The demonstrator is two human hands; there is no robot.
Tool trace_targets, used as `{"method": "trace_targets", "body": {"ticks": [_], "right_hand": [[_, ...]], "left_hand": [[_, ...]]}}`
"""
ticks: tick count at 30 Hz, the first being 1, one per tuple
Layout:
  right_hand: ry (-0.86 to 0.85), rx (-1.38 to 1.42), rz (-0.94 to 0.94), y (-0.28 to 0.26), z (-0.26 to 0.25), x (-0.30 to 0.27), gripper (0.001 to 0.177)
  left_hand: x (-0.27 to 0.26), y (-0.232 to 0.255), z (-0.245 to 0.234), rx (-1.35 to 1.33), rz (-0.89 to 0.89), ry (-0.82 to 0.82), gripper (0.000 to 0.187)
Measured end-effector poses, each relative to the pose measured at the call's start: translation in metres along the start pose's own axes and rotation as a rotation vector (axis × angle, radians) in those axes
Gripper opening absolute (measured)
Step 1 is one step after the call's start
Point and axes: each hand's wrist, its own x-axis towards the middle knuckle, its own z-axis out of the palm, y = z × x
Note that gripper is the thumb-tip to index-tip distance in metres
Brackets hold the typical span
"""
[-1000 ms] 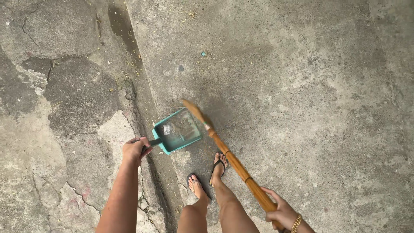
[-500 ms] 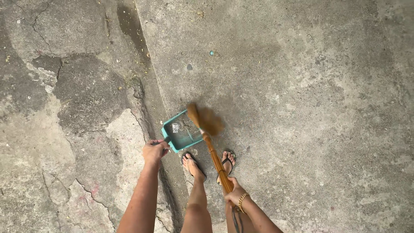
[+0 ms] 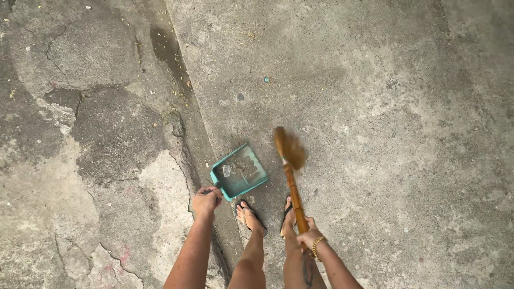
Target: Sweep the outdoor concrete floor with a broom and collect debris in a dustpan.
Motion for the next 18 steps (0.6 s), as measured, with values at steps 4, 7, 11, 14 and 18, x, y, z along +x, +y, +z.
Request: {"method": "trace_targets", "body": {"ticks": [4,7,11,14,18], "right_hand": [[-0.208,0.006,-0.049,0.006,0.024,-0.003,0.087],[-0.256,0.063,-0.054,0.017,-0.027,-0.029,0.091],[-0.201,0.121,-0.079,0.034,-0.106,-0.032,0.096],[-0.027,0.064,-0.081,0.020,-0.166,-0.033,0.101],[0.239,0.134,-0.149,-0.032,-0.245,-0.014,0.101]], "left_hand": [[0.021,-0.002,-0.007,-0.125,0.036,-0.014,0.023],[0.018,0.018,-0.008,-0.091,0.044,-0.027,0.022],[0.033,0.046,0.002,-0.173,0.081,-0.069,0.020],[0.038,0.068,0.022,-0.170,0.067,-0.079,0.025],[0.050,0.100,0.054,-0.200,0.105,-0.108,0.027]]}}
